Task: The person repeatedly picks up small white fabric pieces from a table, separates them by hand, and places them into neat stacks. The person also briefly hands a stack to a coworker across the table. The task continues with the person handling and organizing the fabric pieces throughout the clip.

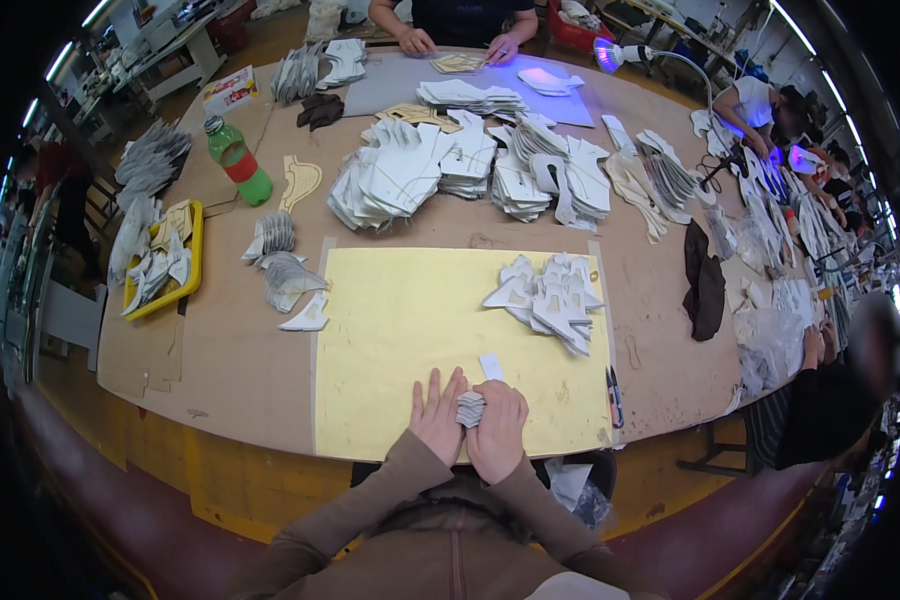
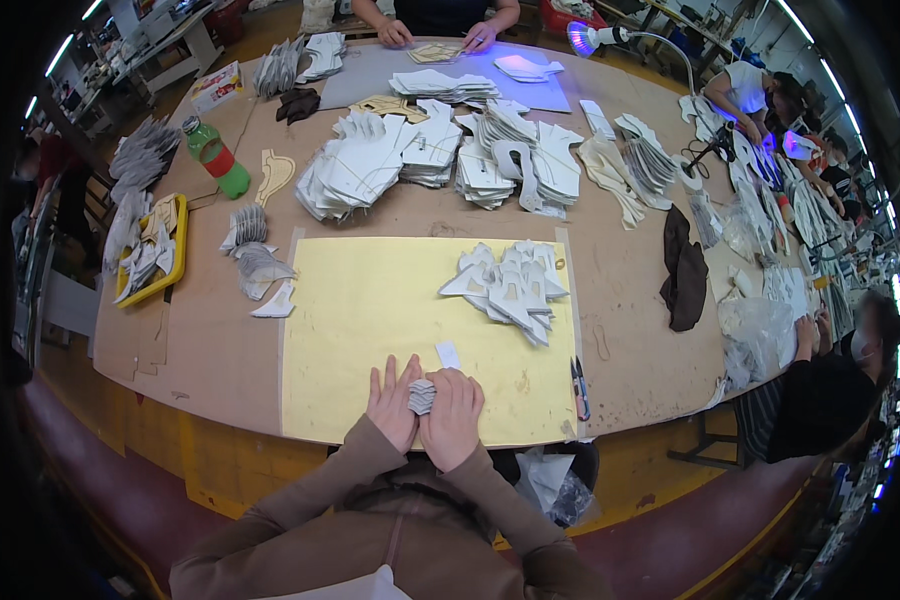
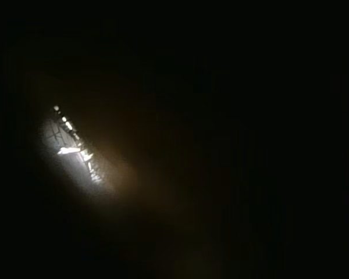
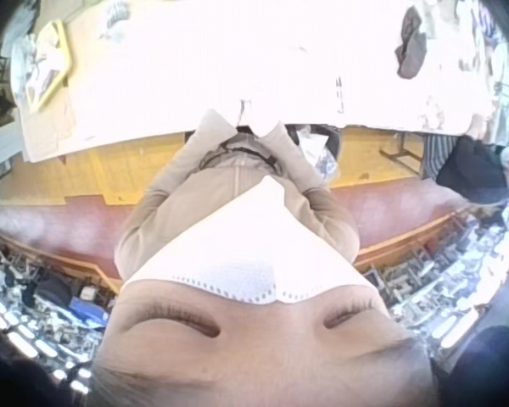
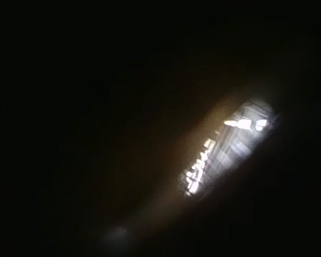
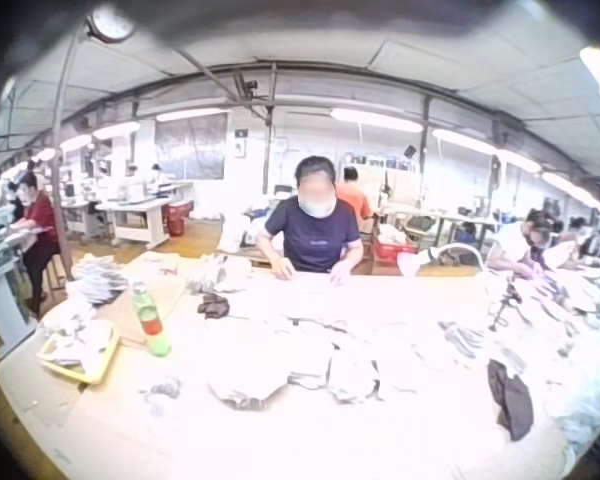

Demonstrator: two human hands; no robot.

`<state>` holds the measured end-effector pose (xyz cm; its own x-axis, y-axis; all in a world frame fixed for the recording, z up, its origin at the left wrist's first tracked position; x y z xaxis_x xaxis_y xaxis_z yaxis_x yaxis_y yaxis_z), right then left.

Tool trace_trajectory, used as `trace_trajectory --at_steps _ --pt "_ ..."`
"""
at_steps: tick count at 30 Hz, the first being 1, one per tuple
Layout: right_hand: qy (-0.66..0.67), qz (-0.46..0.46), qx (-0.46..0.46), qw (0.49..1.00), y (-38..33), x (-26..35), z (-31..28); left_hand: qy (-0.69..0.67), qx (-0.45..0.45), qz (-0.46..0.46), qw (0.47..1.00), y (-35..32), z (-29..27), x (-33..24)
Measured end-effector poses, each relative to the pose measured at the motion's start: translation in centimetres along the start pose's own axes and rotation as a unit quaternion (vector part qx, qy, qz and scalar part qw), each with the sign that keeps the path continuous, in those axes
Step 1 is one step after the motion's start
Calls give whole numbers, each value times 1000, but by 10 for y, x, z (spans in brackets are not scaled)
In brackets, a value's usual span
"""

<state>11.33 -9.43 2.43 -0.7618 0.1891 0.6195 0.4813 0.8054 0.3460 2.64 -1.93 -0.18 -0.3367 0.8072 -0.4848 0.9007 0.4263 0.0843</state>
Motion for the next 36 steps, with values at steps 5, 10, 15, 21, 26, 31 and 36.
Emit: trace_trajectory --at_steps 5,10,15,21,26,31,36 --pt "73 37 74 994 9 -3 -8 -74 29 -10 997 7 -11 6" --pt "140 47 72 986 26 7 -17 -342 25 -16 939 23 -39 16" --pt "-13 -24 108 994 47 12 -14 -308 -44 19 950 45 -54 24" --pt "-136 -68 101 983 78 -10 -55 -346 -31 4 938 71 -52 44" --pt "-189 114 -99 970 99 -92 -69 -342 -43 22 938 65 -34 56" --pt "-186 99 -88 974 89 -113 -52 -363 -27 52 930 55 -34 52" --pt "-190 43 -92 977 92 -80 -48 -245 -64 119 960 56 -37 53"
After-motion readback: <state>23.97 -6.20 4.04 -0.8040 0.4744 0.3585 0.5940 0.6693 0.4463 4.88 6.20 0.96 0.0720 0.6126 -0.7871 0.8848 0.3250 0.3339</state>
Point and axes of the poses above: each hand's wrist, its own y-axis towards the middle knuckle, its own z-axis out of the palm, x = y × z, the point moved 3 cm from there along y, towards the middle knuckle, and after that the axes turned 3 degrees about -z, right-handed, at the moved point
